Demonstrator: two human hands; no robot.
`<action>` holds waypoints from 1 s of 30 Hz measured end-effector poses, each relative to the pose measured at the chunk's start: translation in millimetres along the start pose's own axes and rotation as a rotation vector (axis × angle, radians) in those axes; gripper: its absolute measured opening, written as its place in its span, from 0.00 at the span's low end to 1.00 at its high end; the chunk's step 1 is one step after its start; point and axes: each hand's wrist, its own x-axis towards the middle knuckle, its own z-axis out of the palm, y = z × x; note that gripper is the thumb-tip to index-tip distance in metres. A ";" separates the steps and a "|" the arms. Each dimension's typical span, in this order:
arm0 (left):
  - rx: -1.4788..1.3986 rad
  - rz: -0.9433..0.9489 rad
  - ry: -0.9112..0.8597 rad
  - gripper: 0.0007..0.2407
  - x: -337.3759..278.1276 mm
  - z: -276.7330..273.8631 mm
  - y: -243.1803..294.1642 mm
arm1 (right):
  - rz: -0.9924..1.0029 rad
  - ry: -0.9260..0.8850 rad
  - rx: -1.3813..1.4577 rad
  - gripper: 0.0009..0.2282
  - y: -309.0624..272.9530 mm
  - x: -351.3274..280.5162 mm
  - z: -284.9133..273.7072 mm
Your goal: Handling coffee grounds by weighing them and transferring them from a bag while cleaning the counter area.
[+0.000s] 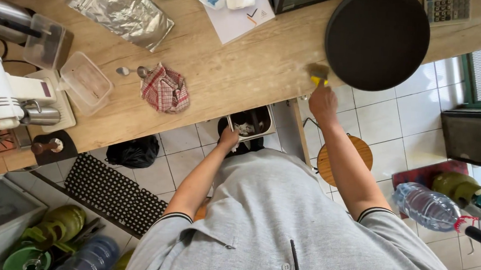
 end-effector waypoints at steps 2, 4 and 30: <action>0.006 -0.003 -0.004 0.29 -1.3 1.9 2.4 | -0.118 0.019 -0.109 0.17 -10.4 -17.6 21.4; 0.010 -0.010 -0.005 0.29 -3.9 0.4 6.1 | -0.239 0.037 -0.217 0.14 -39.7 -48.0 21.3; -0.117 -0.040 0.055 0.24 30.7 -13.2 -68.4 | -0.913 -0.268 -0.345 0.22 -242.2 -24.2 70.3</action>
